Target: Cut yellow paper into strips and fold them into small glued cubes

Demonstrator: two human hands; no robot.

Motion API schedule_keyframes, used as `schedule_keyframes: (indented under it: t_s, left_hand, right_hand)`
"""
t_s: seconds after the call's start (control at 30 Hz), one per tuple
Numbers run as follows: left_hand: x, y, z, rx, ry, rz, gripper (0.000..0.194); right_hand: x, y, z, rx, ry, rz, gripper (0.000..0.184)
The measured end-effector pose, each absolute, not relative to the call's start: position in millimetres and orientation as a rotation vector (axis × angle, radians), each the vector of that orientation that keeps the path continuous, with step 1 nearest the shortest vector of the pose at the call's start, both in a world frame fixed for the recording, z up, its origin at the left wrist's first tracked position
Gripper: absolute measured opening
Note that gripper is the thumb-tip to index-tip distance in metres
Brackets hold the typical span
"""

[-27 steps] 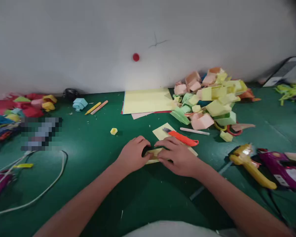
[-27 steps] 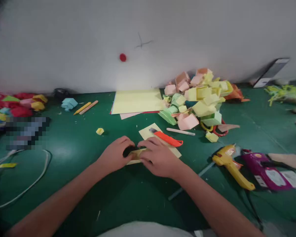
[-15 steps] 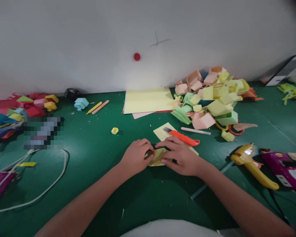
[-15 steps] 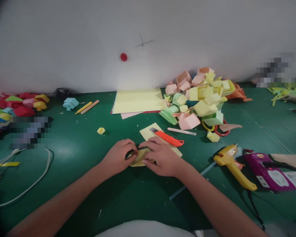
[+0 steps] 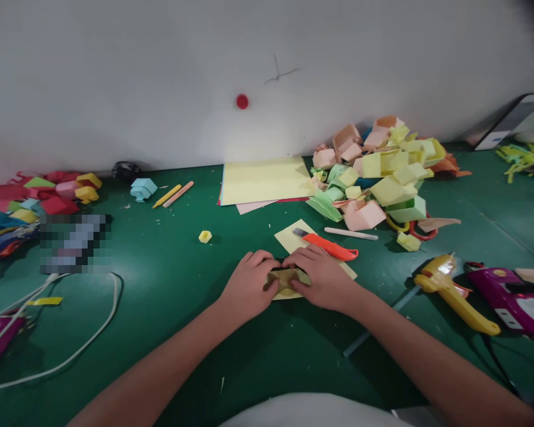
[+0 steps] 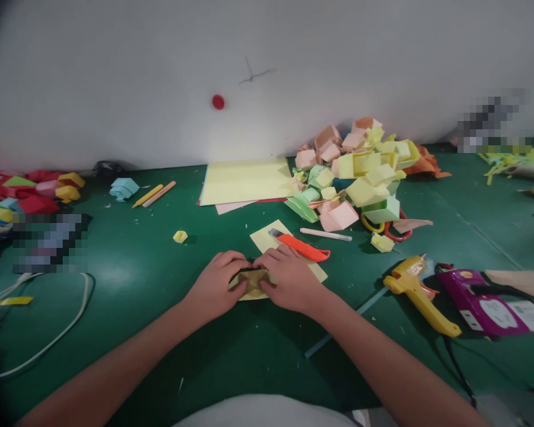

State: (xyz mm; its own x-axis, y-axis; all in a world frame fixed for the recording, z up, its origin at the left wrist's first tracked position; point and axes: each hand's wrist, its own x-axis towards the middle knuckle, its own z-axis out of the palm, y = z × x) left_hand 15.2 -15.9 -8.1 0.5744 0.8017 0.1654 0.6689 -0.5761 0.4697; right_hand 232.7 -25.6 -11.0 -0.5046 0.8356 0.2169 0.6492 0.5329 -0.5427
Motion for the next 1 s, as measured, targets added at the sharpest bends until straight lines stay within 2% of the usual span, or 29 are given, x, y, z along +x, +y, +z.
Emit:
schedule_keyframes:
  t_s: [0.1,0.3,0.6,1.0]
  left_hand:
    - [15,-16,-7,2.448,1.191,0.538,0.024]
    - [17,-14,-5,2.419,1.162,0.536,0.01]
    - [4,-9,-3,2.479,0.995,0.498,0.012]
    - [-23,-24,-3,2.886,0.827,0.403,0.028]
  right_hand:
    - [233,-23,-13,-1.185,-2.307,0.577,0.023]
    - [235,-19,-21,-1.131,-2.28,0.563,0.025]
    - [239,-21,-19,-0.967,-2.371,0.523,0.014]
    - [249,-38,-12,-0.827,-2.629,0.191,0.037]
